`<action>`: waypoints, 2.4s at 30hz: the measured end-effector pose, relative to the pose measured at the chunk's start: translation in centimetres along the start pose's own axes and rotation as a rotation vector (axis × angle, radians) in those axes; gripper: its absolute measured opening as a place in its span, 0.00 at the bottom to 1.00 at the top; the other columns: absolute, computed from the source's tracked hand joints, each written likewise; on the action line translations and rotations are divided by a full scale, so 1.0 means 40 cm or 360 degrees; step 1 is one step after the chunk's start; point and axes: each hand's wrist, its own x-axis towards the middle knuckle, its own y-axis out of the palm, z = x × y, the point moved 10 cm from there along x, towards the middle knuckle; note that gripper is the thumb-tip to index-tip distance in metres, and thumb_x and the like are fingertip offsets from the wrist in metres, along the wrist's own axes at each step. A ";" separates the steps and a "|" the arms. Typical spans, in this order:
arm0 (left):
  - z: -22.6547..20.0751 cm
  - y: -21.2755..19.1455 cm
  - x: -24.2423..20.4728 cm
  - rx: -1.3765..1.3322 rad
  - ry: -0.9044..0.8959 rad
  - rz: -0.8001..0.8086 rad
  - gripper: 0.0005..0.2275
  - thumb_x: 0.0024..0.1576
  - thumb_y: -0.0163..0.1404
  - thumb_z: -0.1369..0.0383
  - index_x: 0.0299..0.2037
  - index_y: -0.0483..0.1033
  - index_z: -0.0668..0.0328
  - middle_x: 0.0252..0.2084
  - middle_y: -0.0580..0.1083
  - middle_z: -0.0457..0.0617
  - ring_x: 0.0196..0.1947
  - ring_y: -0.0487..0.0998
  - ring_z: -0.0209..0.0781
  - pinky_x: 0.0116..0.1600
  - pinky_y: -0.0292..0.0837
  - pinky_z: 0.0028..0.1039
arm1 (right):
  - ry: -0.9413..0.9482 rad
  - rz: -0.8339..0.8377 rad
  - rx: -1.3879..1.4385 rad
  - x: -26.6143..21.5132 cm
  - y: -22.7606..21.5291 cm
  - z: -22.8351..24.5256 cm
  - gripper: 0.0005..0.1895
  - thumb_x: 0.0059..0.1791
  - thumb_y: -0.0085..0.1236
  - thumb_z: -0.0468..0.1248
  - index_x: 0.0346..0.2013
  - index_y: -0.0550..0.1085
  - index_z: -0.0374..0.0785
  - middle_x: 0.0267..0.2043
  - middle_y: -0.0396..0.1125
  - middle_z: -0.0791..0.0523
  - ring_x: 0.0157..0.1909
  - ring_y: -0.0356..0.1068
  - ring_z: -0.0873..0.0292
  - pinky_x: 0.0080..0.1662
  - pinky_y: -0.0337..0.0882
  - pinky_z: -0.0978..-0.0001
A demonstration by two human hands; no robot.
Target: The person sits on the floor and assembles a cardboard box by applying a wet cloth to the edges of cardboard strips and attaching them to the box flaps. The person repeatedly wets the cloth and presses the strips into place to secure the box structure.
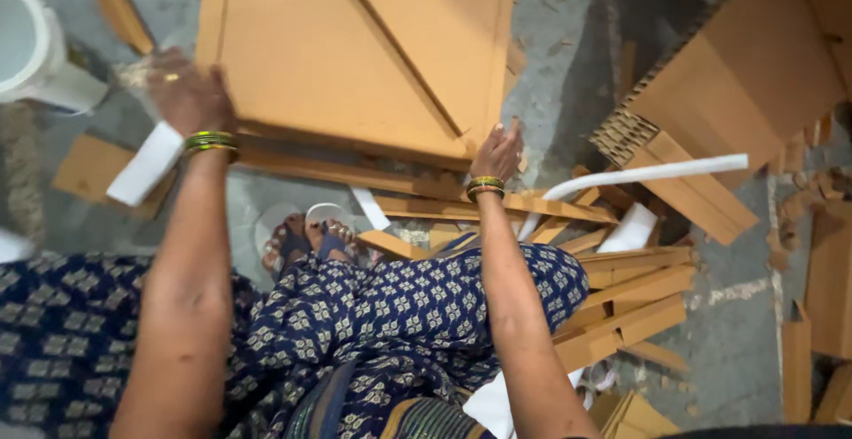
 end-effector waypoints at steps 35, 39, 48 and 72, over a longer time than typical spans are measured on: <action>-0.528 -0.120 -0.292 -0.0550 0.1195 0.0264 0.26 0.56 0.57 0.58 0.62 0.71 0.61 0.66 0.69 0.56 0.68 0.66 0.54 0.72 0.57 0.43 | -0.1414 0.0371 0.0322 -0.352 -0.006 0.571 0.29 0.50 0.61 0.42 0.62 0.67 0.35 0.62 0.63 0.46 0.65 0.62 0.42 0.66 0.59 0.47; -0.528 -0.155 -0.278 -0.0734 0.1132 0.0091 0.21 0.55 0.56 0.62 0.57 0.75 0.60 0.61 0.73 0.55 0.65 0.70 0.53 0.70 0.60 0.43 | -0.1338 0.0238 0.0327 -0.325 -0.002 0.575 0.25 0.49 0.63 0.44 0.58 0.72 0.39 0.58 0.67 0.50 0.62 0.64 0.47 0.63 0.60 0.47; -0.532 -0.177 -0.279 -0.0726 0.1052 0.0054 0.19 0.54 0.56 0.68 0.56 0.76 0.59 0.59 0.74 0.55 0.63 0.71 0.54 0.69 0.61 0.45 | -0.1288 0.0262 0.0366 -0.341 0.000 0.562 0.21 0.50 0.61 0.42 0.56 0.73 0.40 0.57 0.67 0.52 0.61 0.64 0.48 0.61 0.60 0.50; -0.575 0.331 -0.597 -0.3509 -0.2440 0.0873 0.36 0.51 0.37 0.22 0.35 0.68 0.50 0.39 0.74 0.46 0.46 0.75 0.47 0.55 0.71 0.38 | -0.1259 0.0507 -0.0321 -0.338 0.005 0.667 0.29 0.43 0.67 0.49 0.52 0.71 0.35 0.47 0.66 0.48 0.51 0.67 0.45 0.52 0.66 0.50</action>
